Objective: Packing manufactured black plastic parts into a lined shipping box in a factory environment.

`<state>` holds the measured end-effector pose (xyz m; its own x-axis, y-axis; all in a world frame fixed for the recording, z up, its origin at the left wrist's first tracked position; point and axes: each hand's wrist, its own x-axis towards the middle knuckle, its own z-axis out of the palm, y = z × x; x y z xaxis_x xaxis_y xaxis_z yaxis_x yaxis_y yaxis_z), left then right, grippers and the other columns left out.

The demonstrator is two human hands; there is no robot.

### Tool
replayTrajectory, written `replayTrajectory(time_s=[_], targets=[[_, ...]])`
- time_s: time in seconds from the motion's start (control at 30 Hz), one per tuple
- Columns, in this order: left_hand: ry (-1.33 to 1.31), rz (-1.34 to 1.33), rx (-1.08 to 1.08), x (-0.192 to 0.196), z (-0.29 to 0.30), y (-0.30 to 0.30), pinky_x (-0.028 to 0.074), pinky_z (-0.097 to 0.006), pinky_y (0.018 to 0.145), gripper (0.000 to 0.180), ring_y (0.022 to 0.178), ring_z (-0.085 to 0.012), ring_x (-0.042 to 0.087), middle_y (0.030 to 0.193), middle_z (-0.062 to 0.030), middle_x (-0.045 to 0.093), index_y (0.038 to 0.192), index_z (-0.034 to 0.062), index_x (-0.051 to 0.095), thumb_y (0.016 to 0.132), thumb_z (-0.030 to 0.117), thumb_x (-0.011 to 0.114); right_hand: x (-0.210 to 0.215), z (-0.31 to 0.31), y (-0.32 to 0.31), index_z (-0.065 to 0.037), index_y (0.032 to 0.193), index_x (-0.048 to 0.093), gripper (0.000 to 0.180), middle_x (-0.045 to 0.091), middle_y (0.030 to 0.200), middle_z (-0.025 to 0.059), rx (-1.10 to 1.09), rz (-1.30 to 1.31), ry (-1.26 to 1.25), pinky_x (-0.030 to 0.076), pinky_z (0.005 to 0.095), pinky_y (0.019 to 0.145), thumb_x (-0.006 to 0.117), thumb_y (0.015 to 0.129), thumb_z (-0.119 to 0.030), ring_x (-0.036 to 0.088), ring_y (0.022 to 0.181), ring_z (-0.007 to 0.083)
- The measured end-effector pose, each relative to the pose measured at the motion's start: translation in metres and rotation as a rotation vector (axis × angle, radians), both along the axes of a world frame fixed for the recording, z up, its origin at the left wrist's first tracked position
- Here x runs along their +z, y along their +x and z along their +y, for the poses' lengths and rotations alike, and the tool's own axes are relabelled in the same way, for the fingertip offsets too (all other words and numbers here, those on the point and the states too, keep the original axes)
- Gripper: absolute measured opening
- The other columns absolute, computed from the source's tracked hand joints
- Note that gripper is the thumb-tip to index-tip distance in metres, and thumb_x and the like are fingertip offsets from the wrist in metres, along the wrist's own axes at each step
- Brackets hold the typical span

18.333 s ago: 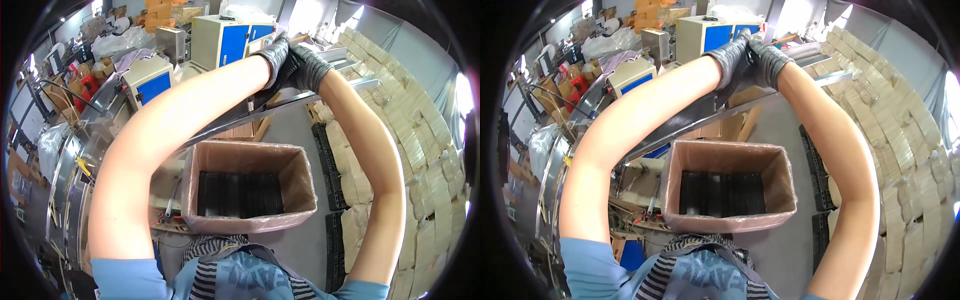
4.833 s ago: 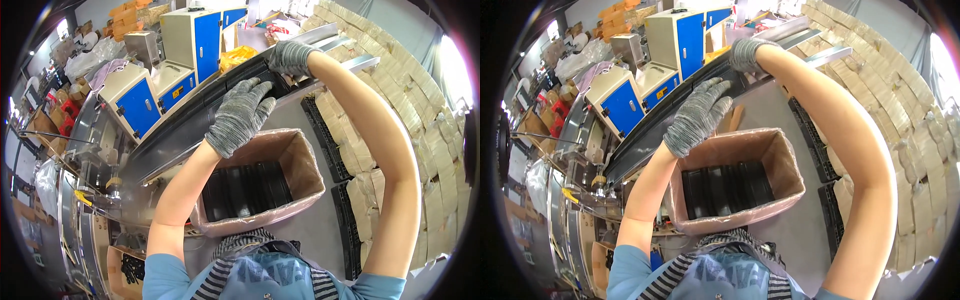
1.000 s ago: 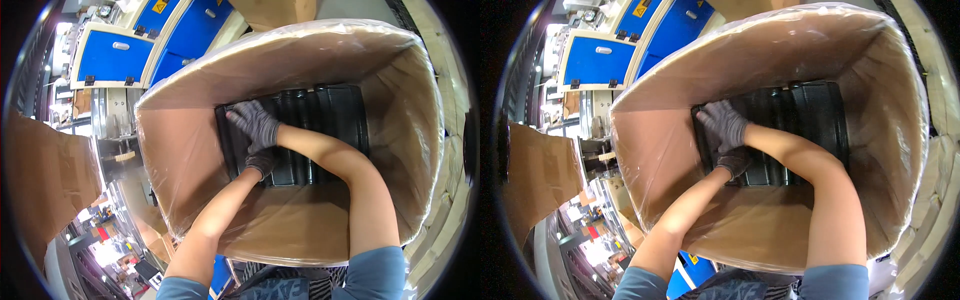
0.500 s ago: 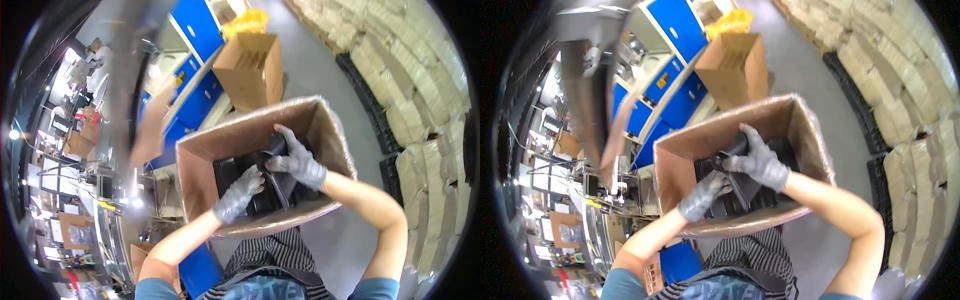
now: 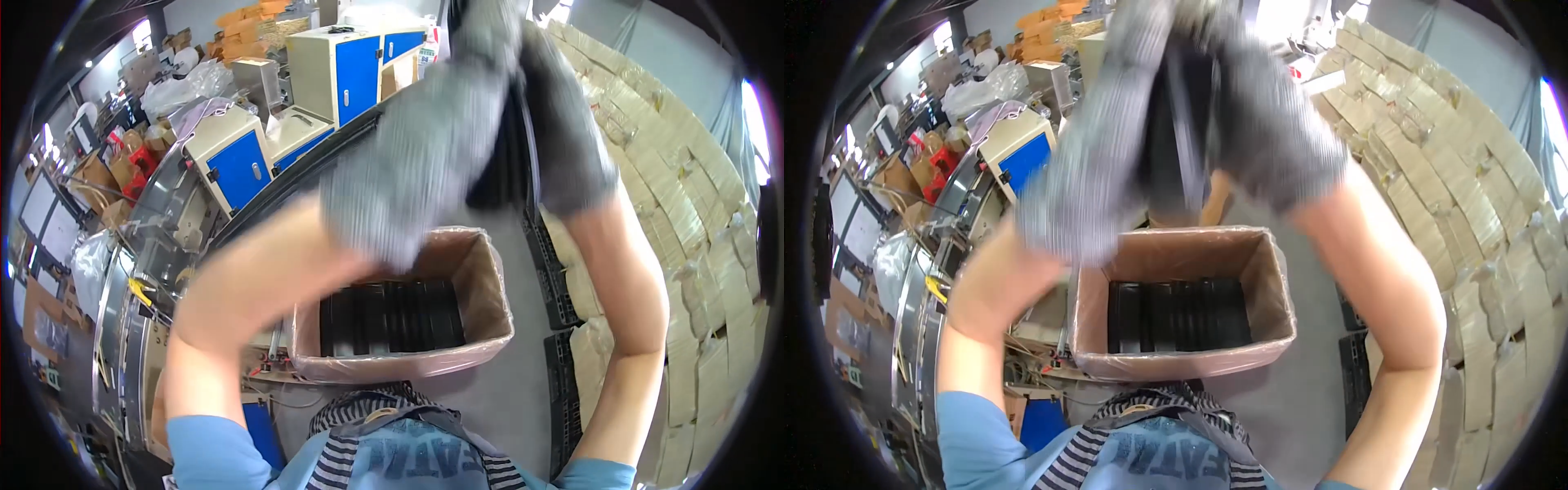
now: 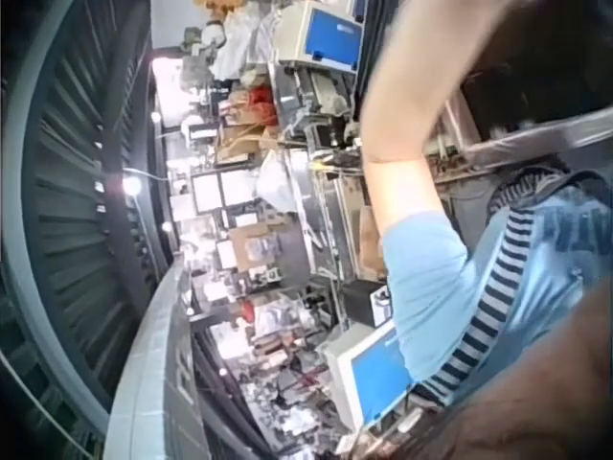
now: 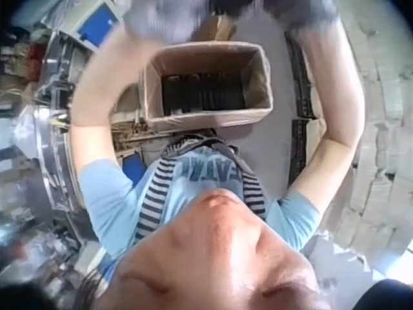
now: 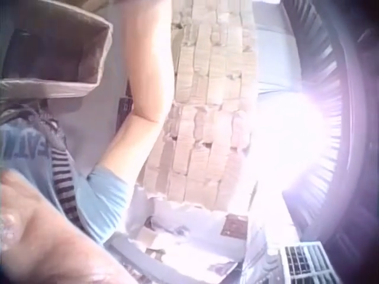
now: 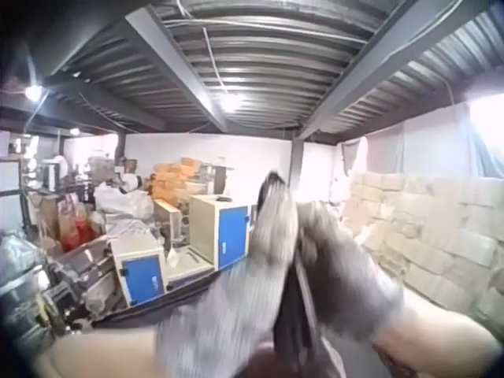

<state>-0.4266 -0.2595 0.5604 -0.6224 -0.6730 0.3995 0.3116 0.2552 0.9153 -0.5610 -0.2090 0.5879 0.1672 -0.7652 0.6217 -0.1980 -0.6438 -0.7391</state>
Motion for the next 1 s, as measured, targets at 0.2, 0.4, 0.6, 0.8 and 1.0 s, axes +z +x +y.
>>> replayTrajectory(time_s=[0.2,0.4,0.6,0.8,1.0], targets=[[0.354,0.001,-0.143,0.058,-0.063,-0.045,0.036,-0.045,0.083,0.057,0.092,-0.0229,0.046,0.109,-0.0041,0.055,0.108,0.0153,0.052,0.082,0.065,0.039,0.036,-0.109,-0.021,-0.014,0.101,0.061,0.041,0.066,0.093,0.0043,0.129,-0.571,0.593,0.046,0.0432,0.085,0.047,0.088,-0.050,0.059,0.091,0.0203],[0.484,-0.062,0.000,0.030,-0.113,-0.073,0.027,-0.040,0.101,0.074,0.123,-0.0224,0.037,0.131,-0.0047,0.048,0.128,0.0115,0.042,0.084,0.068,0.024,0.021,-0.111,0.006,-0.010,0.110,0.056,0.054,0.058,0.116,0.0141,0.004,-0.585,0.921,0.038,0.0482,0.096,0.038,0.088,-0.056,0.054,0.104,0.0311],[0.735,-0.015,-0.085,0.044,-0.072,-0.122,0.029,-0.026,0.101,0.067,0.123,-0.0126,0.039,0.129,-0.0026,0.050,0.131,0.0078,0.039,0.091,0.059,0.023,0.045,-0.103,-0.093,-0.004,0.095,0.058,0.018,0.065,0.089,0.0110,-0.101,0.075,0.837,0.052,0.0347,0.074,0.059,0.080,-0.014,0.063,0.078,0.0234],[1.498,0.885,-0.419,0.009,-0.145,-0.179,0.040,-0.044,0.094,0.056,0.115,-0.0241,0.049,0.126,-0.0122,0.050,0.121,0.0076,0.051,0.092,0.048,0.023,0.048,-0.109,-0.067,-0.002,0.085,0.063,0.029,0.064,0.076,0.0118,-0.636,0.558,0.602,0.053,0.0330,0.063,0.056,0.085,-0.030,0.063,0.066,0.0203],[1.997,1.434,-0.365,0.026,-0.087,-0.071,0.026,-0.045,0.104,0.053,0.126,-0.0223,0.036,0.139,-0.0048,0.038,0.131,0.0128,0.040,0.094,0.045,0.020,0.047,-0.116,-0.105,-0.006,0.092,0.065,0.026,0.062,0.073,0.0134,-0.626,1.719,0.031,0.049,0.0306,0.063,0.041,0.087,-0.013,0.058,0.063,0.0230]])
